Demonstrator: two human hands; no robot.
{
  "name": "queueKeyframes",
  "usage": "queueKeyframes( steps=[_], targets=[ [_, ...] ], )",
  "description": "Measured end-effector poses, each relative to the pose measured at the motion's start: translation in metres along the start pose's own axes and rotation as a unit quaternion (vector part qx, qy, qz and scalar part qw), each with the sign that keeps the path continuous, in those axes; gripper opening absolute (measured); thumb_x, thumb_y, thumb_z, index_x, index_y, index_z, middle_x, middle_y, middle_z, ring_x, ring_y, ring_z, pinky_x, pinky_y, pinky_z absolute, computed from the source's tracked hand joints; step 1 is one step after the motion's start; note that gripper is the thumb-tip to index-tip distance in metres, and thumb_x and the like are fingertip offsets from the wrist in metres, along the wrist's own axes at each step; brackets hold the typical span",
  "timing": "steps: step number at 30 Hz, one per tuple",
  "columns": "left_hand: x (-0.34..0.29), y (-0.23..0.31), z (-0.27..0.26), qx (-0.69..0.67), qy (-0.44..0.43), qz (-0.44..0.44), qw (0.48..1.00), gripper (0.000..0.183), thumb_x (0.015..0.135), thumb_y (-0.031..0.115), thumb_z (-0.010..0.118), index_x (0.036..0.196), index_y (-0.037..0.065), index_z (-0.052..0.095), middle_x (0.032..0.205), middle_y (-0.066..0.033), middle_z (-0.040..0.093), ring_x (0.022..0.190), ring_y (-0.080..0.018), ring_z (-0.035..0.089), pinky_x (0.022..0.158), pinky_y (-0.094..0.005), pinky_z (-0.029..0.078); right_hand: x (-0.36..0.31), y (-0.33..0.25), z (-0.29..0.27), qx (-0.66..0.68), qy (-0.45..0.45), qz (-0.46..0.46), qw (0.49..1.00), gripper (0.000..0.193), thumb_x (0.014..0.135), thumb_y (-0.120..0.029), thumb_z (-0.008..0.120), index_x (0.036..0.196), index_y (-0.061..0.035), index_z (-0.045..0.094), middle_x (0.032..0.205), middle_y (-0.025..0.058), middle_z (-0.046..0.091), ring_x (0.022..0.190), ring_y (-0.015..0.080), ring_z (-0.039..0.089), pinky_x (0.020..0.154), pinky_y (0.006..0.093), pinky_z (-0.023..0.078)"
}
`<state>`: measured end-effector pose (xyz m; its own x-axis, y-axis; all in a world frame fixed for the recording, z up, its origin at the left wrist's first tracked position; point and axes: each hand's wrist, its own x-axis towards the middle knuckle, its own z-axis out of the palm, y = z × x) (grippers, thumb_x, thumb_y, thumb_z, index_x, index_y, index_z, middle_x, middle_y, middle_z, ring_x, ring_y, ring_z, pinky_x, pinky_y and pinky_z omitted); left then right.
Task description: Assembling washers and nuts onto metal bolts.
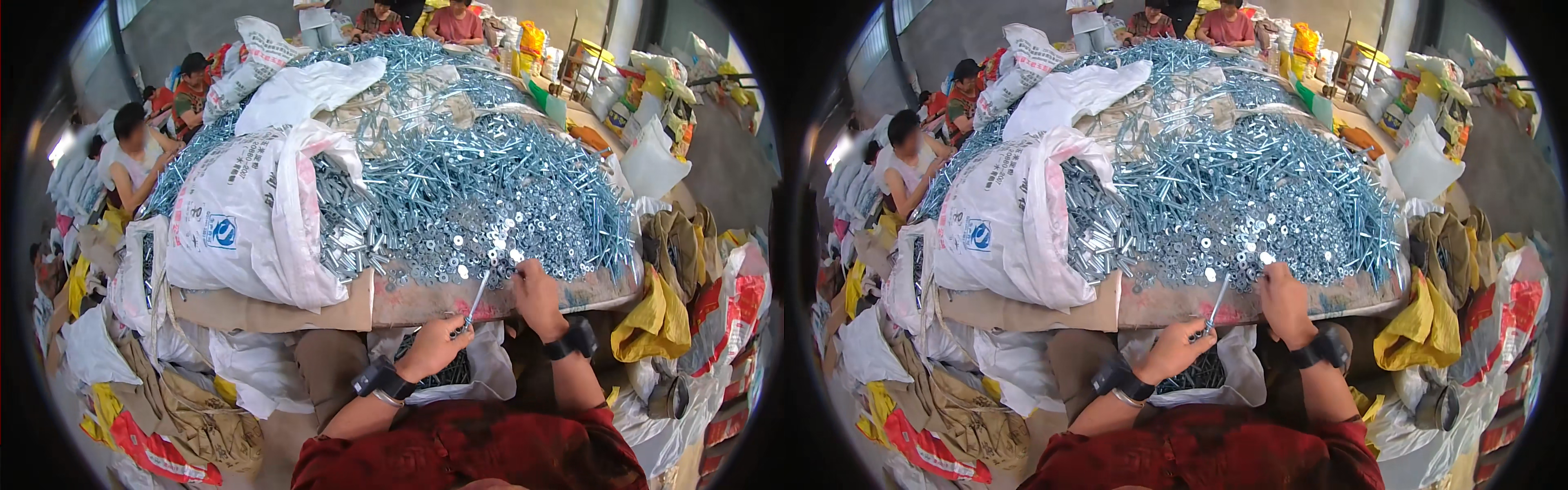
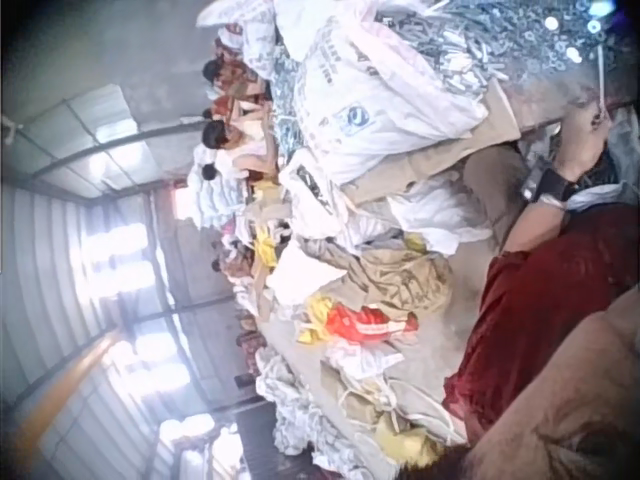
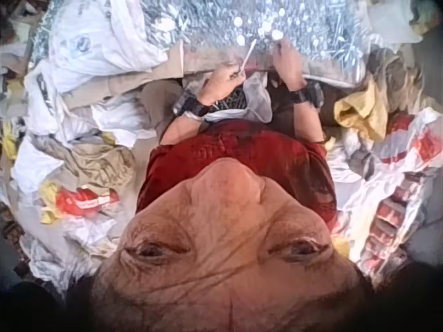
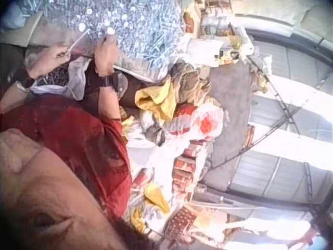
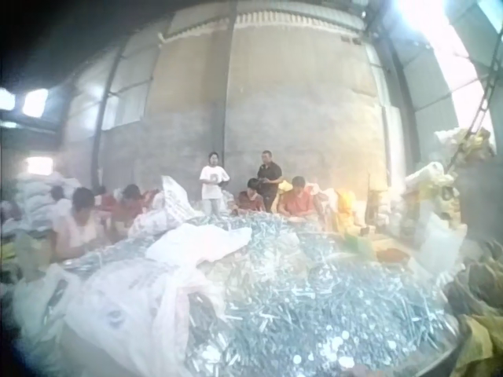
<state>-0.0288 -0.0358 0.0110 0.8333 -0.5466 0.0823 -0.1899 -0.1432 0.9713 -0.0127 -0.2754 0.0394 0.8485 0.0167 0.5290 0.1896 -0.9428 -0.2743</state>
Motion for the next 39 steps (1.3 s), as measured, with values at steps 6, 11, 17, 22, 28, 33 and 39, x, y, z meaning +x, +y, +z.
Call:
queueKeyframes(
  steps=[6,11,17,22,28,33,39],
  targets=[
    [-0.002,0.013,-0.001,0.224,-0.007,0.062,0.973,0.022,0.091,0.03,0.061,0.093,0.008,0.061,0.071,-0.0182,0.06,0.068,-0.0383,0.061,0.06,-0.0451,0.044,0.006,-0.013,-0.037,0.49,-0.15,0.133,0.848,0.013,0.097,-0.006,0.059,0.105,0.0016,0.066,0.076,0.0018,0.063,0.062,0.0062,0.061,0.053,0.0216,0.05],
    [-0.004,0.017,-0.001,0.239,-0.009,0.088,0.967,0.022,0.091,0.03,0.061,0.089,0.009,0.058,0.068,-0.0189,0.058,0.069,-0.0417,0.06,0.059,-0.0503,0.042,0.001,-0.024,-0.042,0.469,-0.12,0.115,0.868,0.012,0.097,-0.004,0.059,0.101,0.002,0.068,0.073,0.0013,0.059,0.059,0.0063,0.06,0.053,0.0217,0.05],
    [-0.007,0.015,-0.006,0.21,-0.009,0.099,0.973,0.021,0.09,0.029,0.062,0.09,0.008,0.058,0.068,-0.0187,0.058,0.068,-0.0415,0.06,0.059,-0.0498,0.043,-0.001,-0.024,-0.049,0.489,-0.142,0.104,0.855,0.013,0.097,-0.007,0.059,0.101,0.0018,0.068,0.073,0.0008,0.058,0.058,0.005,0.058,0.052,0.0203,0.047],
    [-0.007,0.013,-0.003,0.256,0.001,0.115,0.96,0.019,0.089,0.027,0.063,0.091,0.008,0.059,0.073,-0.017,0.061,0.071,-0.0397,0.061,0.061,-0.0485,0.045,-0.006,-0.027,-0.048,0.465,-0.138,0.125,0.865,0.013,0.096,-0.011,0.062,0.098,0.0003,0.067,0.069,-0.0014,0.059,0.055,0.0039,0.055,0.049,0.0193,0.044],
    [-0.007,0.02,-0.005,0.253,0.079,0.113,0.958,0.021,0.089,0.024,0.065,0.091,0.005,0.059,0.082,-0.0161,0.063,0.076,-0.0383,0.063,0.064,-0.0472,0.047,-0.036,-0.062,-0.018,0.605,-0.207,0.189,0.745,0.015,0.094,-0.011,0.065,0.106,-0.0023,0.069,0.075,-0.0006,0.063,0.056,0.0054,0.053,0.047,0.0199,0.039],
    [-0.006,0.024,-0.004,0.168,0.104,0.169,0.966,0.019,0.086,0.018,0.071,0.089,0.001,0.062,0.08,-0.0183,0.063,0.075,-0.0378,0.063,0.064,-0.0424,0.048,-0.034,-0.066,-0.004,0.584,-0.175,0.164,0.776,0.022,0.095,-0.015,0.065,0.11,-0.0002,0.068,0.086,0.0023,0.067,0.073,0.0071,0.06,0.063,0.0224,0.047],
    [-0.006,0.027,-0.012,0.125,0.158,0.173,0.964,0.016,0.087,0.014,0.072,0.09,0.0,0.063,0.074,-0.0188,0.061,0.065,-0.0337,0.061,0.06,-0.0376,0.047,-0.02,-0.095,0.008,0.652,-0.134,0.153,0.73,0.028,0.096,-0.021,0.063,0.115,0.0,0.064,0.101,0.0055,0.068,0.094,0.012,0.062,0.081,0.0266,0.049]
  ],
)
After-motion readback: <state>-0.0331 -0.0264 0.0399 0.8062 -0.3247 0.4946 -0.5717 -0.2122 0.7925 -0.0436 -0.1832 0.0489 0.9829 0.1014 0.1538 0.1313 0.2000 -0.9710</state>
